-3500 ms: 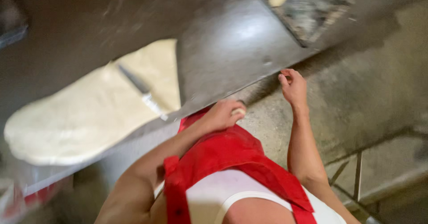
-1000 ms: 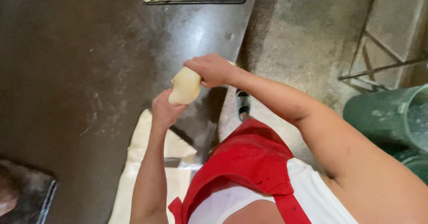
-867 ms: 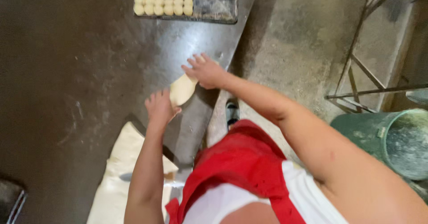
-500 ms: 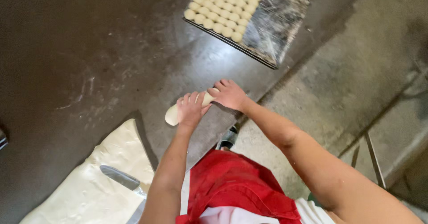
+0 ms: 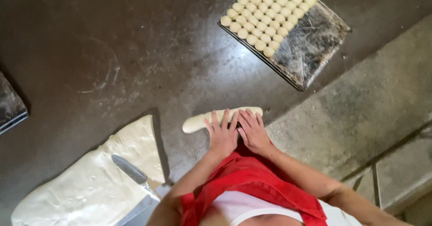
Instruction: The person uses a knife to cut portions of dough from a large sheet on a table, rolls each portion into a small ball by hand, and places the balls onto a metal tray.
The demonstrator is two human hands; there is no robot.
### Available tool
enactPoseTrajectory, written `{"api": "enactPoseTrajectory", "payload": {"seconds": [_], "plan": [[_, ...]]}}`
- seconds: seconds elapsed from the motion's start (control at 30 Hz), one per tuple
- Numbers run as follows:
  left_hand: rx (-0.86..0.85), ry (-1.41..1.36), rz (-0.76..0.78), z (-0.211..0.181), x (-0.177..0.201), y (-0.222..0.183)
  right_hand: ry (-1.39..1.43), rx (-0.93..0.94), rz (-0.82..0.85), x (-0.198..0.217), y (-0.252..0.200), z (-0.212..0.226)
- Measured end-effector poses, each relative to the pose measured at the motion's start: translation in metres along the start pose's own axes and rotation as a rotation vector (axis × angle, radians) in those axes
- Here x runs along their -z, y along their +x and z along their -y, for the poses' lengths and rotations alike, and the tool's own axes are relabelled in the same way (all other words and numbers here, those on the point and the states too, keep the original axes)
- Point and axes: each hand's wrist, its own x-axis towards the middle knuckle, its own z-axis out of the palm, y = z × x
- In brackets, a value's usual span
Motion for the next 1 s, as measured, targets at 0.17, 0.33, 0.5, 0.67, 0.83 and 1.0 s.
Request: {"api": "enactPoseTrajectory", "payload": {"seconds": [0.17, 0.33, 0.5, 0.67, 0.83, 1.0], "plan": [[0.278, 0.030, 0.014, 0.025, -0.020, 0.098, -0.178, -0.094, -0.116, 0.000, 0.104, -0.033], [0.401, 0.079, 0.031, 0.083, -0.001, 0.201, -0.172, 0.043, -0.100, 0.012, 0.234, -0.085], [0.312, 0.101, 0.158, 0.046, 0.005, 0.148, -0.246, 0.136, 0.052, 0.037, 0.159, -0.085], [0.236, 0.163, 0.258, 0.003, -0.018, 0.072, -0.055, 0.241, 0.253, 0.071, 0.080, -0.117], [0.481, -0.119, 0.421, -0.032, -0.032, 0.092, 0.490, -0.130, 0.343, 0.113, 0.097, -0.197], [0.079, -0.358, -0.088, -0.090, -0.027, 0.163, 0.598, -0.255, 0.187, 0.146, 0.109, -0.202]]}}
